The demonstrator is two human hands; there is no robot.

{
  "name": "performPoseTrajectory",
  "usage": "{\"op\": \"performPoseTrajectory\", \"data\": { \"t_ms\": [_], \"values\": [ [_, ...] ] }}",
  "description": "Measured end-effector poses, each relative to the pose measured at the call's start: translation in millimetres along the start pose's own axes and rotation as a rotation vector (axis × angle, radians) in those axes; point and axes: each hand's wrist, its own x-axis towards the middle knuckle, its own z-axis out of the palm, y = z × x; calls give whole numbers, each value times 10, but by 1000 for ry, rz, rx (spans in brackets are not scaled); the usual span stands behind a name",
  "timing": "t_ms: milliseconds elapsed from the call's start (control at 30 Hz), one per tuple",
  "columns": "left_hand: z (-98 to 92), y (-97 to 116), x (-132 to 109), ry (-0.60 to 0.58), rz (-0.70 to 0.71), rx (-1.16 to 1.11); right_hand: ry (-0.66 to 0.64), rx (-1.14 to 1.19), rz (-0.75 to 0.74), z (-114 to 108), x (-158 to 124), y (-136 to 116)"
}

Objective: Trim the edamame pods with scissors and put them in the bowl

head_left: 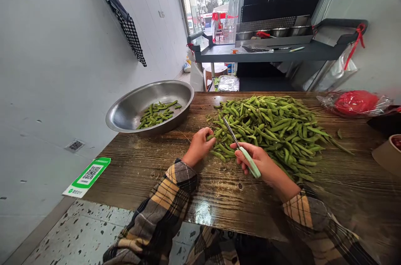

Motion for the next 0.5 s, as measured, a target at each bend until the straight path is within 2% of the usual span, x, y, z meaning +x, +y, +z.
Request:
{"op": "performPoseTrajectory", "data": {
  "t_ms": [133, 200, 333, 500],
  "values": [
    [-40, 131, -35, -95, -236, -556, -4, -7, 8, -13, 2, 9],
    [-54, 194, -62, -158, -295, -735, -9, -24, 7, -24, 1, 24],
    [-73, 264, -90, -174, -298, -882, -27, -68, 4, -33, -10, 28],
    [-77, 292, -105, -203, -247, -896, -45, -112, -8, -17, -22, -1]
  ]
}}
